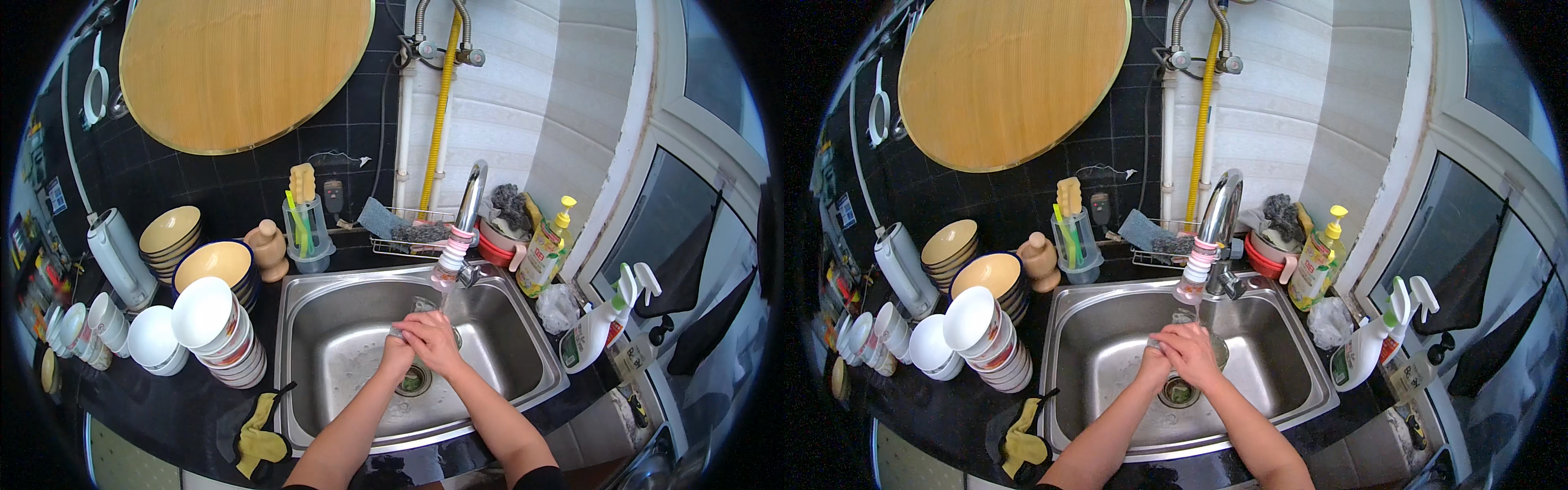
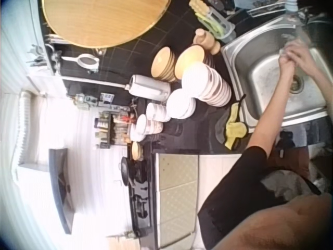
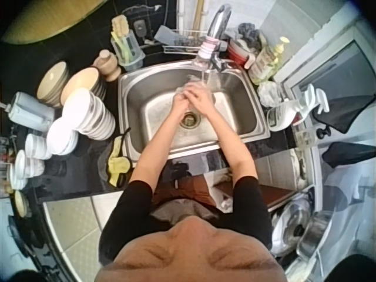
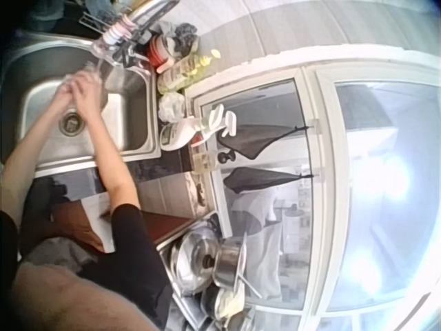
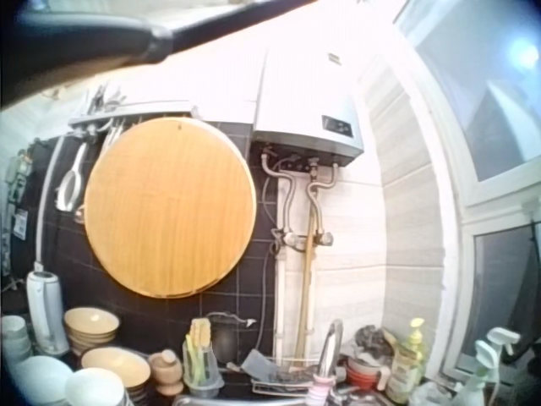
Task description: The person washes several clear glass bowls in a kitchen sink using a steel wool scrubber and running water. They scrub the interior and exterior of each bowl, rinse it thoroughly, and place it on the counter to the left of the sink. The process is repeated for multiple bowls.
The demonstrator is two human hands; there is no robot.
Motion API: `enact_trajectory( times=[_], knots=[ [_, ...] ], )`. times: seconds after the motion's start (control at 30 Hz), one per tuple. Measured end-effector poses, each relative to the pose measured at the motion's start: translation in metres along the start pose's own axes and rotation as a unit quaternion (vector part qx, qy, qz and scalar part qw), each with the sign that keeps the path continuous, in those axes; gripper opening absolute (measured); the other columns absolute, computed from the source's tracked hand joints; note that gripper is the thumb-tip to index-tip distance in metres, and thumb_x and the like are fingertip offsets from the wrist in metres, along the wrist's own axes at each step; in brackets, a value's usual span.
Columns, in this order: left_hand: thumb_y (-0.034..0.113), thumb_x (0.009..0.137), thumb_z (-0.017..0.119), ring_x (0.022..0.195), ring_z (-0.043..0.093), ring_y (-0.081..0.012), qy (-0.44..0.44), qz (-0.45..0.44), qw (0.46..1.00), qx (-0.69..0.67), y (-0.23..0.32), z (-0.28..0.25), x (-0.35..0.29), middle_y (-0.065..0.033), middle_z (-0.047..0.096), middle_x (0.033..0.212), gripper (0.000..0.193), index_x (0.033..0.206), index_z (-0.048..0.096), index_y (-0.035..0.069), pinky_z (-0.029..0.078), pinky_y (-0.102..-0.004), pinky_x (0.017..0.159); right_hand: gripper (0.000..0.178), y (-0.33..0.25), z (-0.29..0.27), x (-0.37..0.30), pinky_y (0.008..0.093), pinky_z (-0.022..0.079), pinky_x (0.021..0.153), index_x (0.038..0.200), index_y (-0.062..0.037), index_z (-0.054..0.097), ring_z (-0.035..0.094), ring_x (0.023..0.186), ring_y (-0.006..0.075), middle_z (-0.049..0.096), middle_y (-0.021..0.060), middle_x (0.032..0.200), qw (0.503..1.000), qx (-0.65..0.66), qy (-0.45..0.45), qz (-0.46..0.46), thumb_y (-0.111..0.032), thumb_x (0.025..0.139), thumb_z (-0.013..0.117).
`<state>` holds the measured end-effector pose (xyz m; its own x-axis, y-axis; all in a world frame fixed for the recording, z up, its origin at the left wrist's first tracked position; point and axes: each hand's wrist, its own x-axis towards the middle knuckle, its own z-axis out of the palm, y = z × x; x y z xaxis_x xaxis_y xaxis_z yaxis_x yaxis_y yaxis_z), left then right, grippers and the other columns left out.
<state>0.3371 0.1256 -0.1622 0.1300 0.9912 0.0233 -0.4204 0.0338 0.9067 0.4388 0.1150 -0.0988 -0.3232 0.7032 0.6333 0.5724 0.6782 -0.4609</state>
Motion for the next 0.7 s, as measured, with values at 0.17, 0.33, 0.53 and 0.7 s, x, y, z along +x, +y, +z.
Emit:
enact_trajectory(
  times=[0.17, 0.33, 0.53, 0.7],
  knots=[
    [-0.003, 0.077, 0.056, 0.08, 0.059, -0.0144, -0.115, 0.004, 0.993, -0.019, 0.0, 0.002, -0.003, -0.0086, 0.062, 0.086, 0.01, 0.085, 0.054, 0.004, 0.048, -0.0257, 0.072, 0.022, 0.025, -0.004, 0.011, 0.0347, 0.034, 0.086, 0.094, -0.0117, 0.063, 0.049, 0.097, 0.0193, 0.058, 0.0045, 0.102, 0.995, -0.047, 0.073, 0.045, -0.02, 0.083, 0.046],
    [0.002, 0.077, 0.059, 0.093, 0.058, -0.0228, -0.136, -0.015, 0.984, -0.118, 0.019, 0.007, -0.006, -0.0161, 0.059, 0.099, 0.01, 0.083, 0.051, 0.004, 0.047, -0.0335, 0.081, 0.041, 0.091, 0.01, -0.018, 0.0286, 0.036, 0.087, 0.117, -0.0047, 0.046, 0.044, 0.104, 0.0133, 0.052, 0.004, 0.11, 0.864, 0.391, 0.08, 0.306, -0.035, 0.092, 0.036],
    [0.004, 0.08, 0.056, 0.09, 0.057, -0.0198, -0.014, 0.01, 0.961, -0.274, 0.014, -0.005, 0.005, -0.0109, 0.059, 0.097, 0.01, 0.086, 0.048, 0.007, 0.045, -0.0336, 0.082, 0.054, 0.041, 0.037, -0.018, 0.0348, 0.008, 0.105, 0.136, -0.0062, 0.013, 0.011, 0.13, 0.0244, 0.022, 0.0131, 0.137, 0.965, 0.186, 0.054, 0.175, -0.036, 0.092, 0.026],
    [0.005, 0.08, 0.058, 0.071, 0.056, -0.0148, 0.04, -0.059, 0.968, -0.242, -0.001, -0.016, 0.005, -0.0045, 0.057, 0.082, 0.013, 0.086, 0.048, 0.009, 0.047, -0.0307, 0.067, 0.041, 0.001, 0.026, 0.002, 0.0399, 0.017, 0.102, 0.125, -0.0134, 0.042, 0.023, 0.124, 0.0341, 0.032, 0.0146, 0.131, 0.995, -0.09, -0.035, 0.041, -0.032, 0.092, 0.026]
  ],
)
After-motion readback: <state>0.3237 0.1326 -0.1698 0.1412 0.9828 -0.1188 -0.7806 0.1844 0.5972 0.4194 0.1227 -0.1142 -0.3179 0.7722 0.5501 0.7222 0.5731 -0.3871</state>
